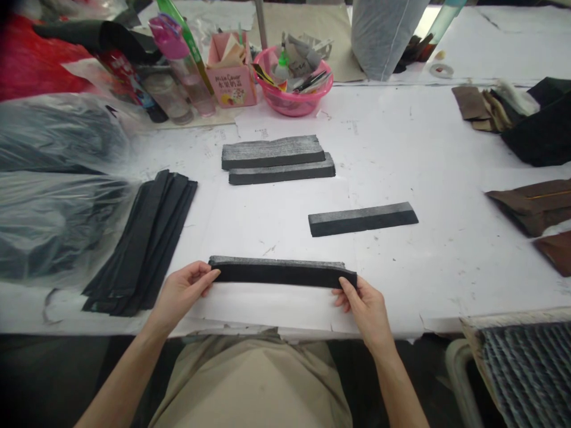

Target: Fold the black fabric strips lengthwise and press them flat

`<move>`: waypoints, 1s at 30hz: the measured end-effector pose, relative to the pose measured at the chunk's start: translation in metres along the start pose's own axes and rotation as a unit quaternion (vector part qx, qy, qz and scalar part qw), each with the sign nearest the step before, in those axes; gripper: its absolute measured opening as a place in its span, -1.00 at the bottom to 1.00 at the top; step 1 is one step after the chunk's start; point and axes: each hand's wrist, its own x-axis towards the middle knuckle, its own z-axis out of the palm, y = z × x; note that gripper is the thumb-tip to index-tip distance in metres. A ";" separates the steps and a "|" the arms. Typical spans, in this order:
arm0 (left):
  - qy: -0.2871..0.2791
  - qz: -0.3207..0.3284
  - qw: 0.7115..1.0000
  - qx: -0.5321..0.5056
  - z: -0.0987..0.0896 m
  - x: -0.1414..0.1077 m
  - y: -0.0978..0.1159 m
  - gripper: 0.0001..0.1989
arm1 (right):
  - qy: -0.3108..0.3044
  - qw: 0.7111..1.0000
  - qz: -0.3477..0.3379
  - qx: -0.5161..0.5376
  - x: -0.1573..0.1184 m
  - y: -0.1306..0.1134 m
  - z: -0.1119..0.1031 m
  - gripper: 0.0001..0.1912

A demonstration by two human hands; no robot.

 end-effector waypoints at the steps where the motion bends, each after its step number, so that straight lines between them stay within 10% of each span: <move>1: -0.005 0.001 1.000 0.005 -0.002 0.001 -0.001 -0.71 | -0.014 1.000 -0.001 -0.011 0.001 0.000 -0.001 -0.58; 30: 0.021 -0.023 0.999 0.028 -0.007 0.004 -0.016 -0.71 | -0.011 0.981 -0.025 -0.191 0.008 0.005 -0.001 -0.57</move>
